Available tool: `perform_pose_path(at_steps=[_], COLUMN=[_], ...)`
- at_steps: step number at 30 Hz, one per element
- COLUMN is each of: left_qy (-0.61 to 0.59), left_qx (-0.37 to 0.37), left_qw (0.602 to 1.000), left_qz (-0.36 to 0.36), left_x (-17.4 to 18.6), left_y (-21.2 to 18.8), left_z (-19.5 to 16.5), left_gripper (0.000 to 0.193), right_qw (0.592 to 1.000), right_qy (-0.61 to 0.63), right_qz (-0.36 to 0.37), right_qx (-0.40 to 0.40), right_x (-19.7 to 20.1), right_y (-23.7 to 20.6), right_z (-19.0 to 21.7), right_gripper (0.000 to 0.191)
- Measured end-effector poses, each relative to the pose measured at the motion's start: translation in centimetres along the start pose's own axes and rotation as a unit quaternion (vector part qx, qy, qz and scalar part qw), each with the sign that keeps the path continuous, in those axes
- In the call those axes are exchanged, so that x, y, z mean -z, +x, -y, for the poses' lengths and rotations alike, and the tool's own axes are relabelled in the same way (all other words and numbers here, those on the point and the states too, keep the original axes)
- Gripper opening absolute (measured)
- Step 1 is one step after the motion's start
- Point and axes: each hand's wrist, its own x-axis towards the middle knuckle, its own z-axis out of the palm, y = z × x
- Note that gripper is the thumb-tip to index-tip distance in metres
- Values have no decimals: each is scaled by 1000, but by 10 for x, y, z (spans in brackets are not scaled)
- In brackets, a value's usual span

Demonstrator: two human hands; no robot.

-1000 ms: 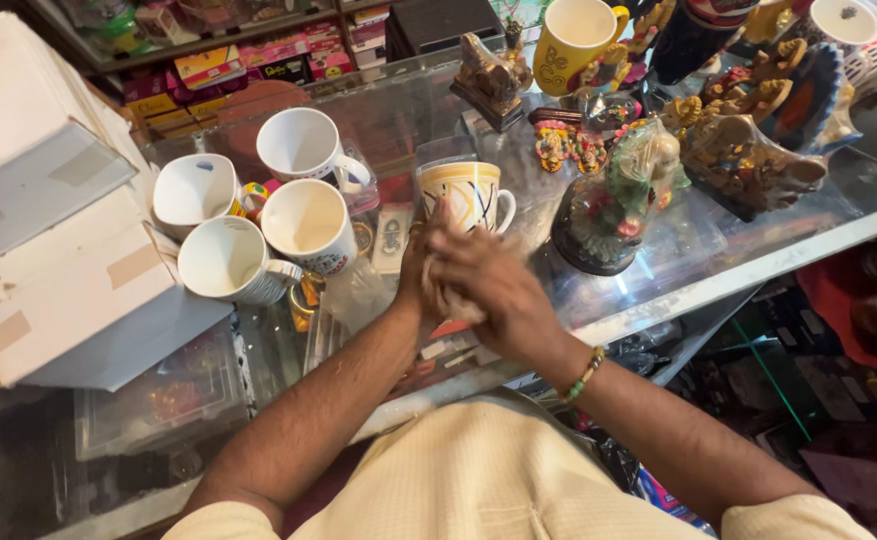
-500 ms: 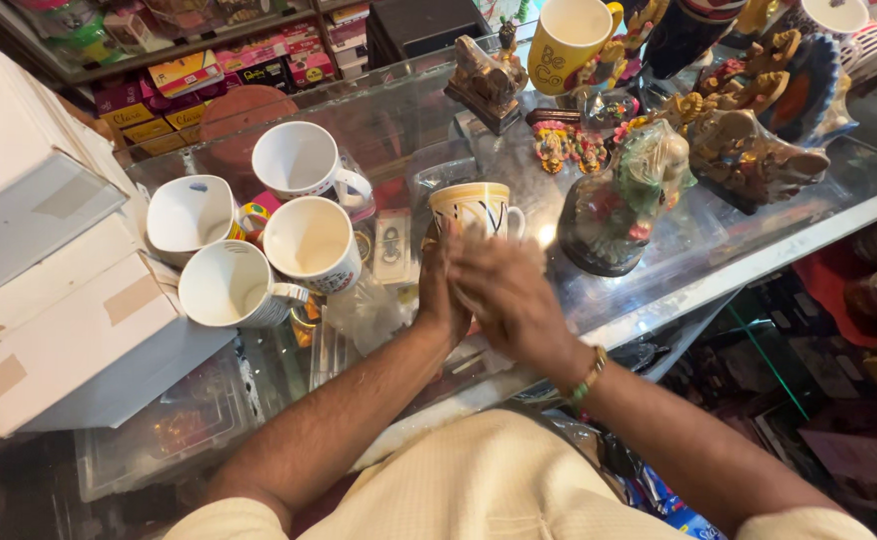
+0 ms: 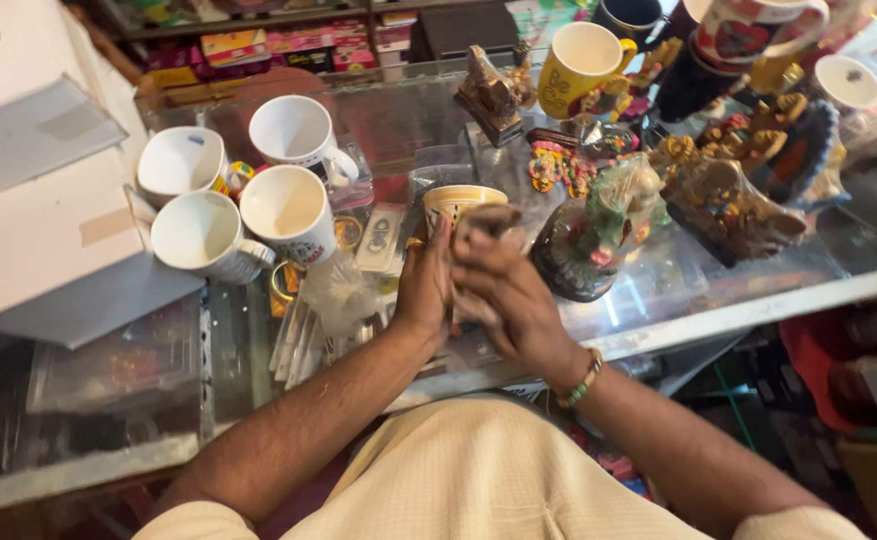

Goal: The person wipes several ceramic mugs one by one with a cloth on a glass display counter. They rotate each mug to clean the exterior and interior, then place it aside before picking up the next one.

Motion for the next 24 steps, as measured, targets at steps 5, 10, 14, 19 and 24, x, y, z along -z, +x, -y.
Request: perform_pose_path(at_steps=[5, 10, 14, 19, 24], left_qy=[11, 54, 5, -8, -31], left_qx=[-35, -97, -90, -94, -54], left_qw=[992, 987, 980, 985, 991], left_qz=[-119, -117, -175, -144, -121], left_x=[-20, -58, -55, -35, -37], left_y=[-12, -16, -11, -18, -19], left_z=[13, 23, 11, 10, 20], left_gripper=[49, 53, 56, 53, 55], right_qw=[998, 994, 994, 996, 978], right_qy=[46, 16, 70, 92, 123], right_qz=[8, -86, -80, -16, -82], right_qx=[36, -72, -33, 1, -147], right_x=[20, 31, 27, 12, 12], right_y=[-10, 55, 29, -9, 56], right_z=[-21, -36, -3, 1, -39], right_gripper=[37, 34, 47, 47, 43])
